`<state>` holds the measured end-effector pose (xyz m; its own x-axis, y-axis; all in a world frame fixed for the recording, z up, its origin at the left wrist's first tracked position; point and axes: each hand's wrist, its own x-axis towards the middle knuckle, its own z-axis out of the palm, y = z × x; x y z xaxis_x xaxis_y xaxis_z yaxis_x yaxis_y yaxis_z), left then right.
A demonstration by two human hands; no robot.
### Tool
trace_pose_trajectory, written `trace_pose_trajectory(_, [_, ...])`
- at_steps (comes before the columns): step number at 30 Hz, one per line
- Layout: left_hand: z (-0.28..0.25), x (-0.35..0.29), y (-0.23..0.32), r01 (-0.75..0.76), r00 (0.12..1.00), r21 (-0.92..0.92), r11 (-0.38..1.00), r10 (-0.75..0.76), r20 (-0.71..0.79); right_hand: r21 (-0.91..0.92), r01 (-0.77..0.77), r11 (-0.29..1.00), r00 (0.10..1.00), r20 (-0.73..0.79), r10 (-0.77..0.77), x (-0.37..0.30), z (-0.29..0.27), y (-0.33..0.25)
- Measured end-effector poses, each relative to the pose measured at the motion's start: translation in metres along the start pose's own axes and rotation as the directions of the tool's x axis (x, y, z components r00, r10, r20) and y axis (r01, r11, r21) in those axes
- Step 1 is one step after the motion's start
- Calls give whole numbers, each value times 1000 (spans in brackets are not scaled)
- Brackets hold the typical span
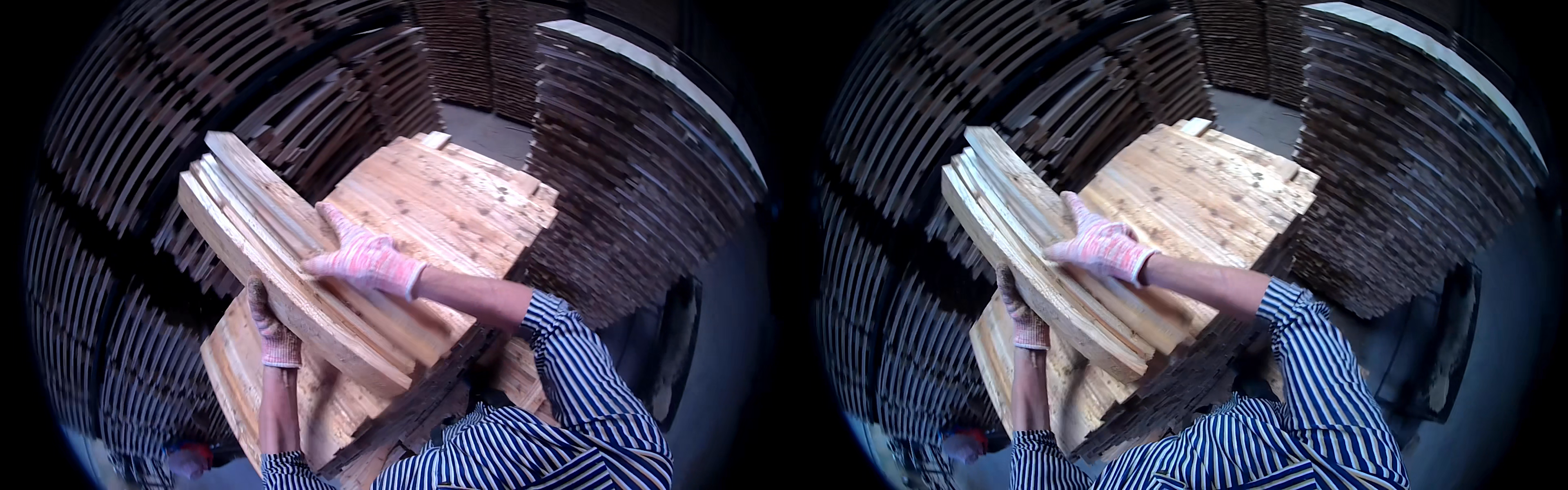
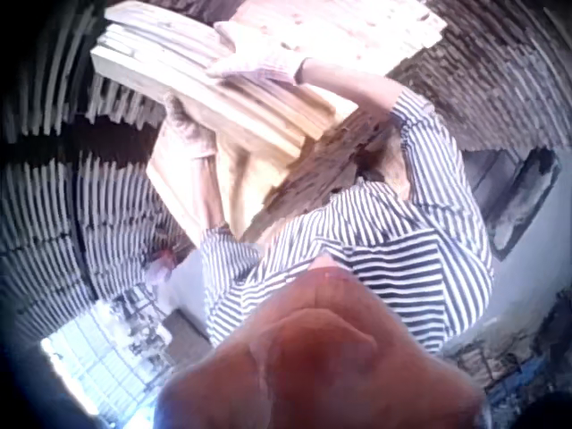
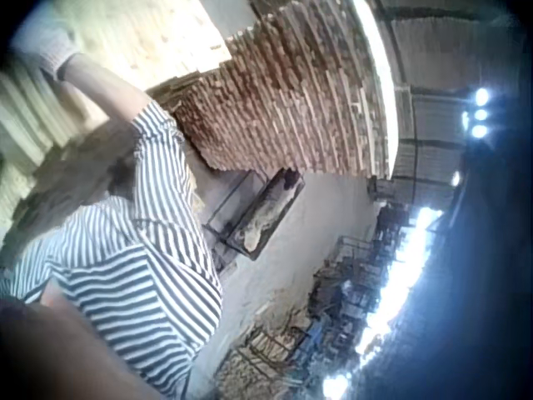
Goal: The person picks up wooden planks from a pile on the floor and stacks them onto a growing pile on a metal rack. The person wears pink gloves and handles the planks one by one or in small groups, arranging them neatly on the rack.
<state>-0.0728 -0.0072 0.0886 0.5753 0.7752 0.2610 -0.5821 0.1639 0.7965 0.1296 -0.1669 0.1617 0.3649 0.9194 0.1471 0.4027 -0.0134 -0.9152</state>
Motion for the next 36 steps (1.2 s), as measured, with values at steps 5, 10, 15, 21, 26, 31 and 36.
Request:
trace_pose_trajectory(5, [1,33,-112,114,969,-323,939,-33,245,-516,-231,825,970,-56,237,14,-78,103])
trace_pose_trajectory(10, [59,49,-166,426,895,-419,802,-441,66,-701,-99,706,995,-65,75,6,-118,140])
trace_pose_trajectory(15, [29,56,-170,427,895,-341,838,-446,24,-684,-231,692,973,-156,170,35,-212,189])
trace_pose_trajectory(21, [42,48,-166,351,918,-246,903,-384,-101,-685,-320,655,947,-217,236,50,-278,258])
trace_pose_trajectory(26, [56,43,-163,386,916,-188,903,-400,-39,-748,-232,622,972,-154,177,55,-273,253])
trace_pose_trajectory(31, [33,48,-166,276,953,-23,961,-277,-126,-725,15,688,998,56,37,58,-157,166])
trace_pose_trajectory(36, [84,61,-134,563,823,-194,804,-566,42,-722,-59,689,998,-33,51,37,-69,163])
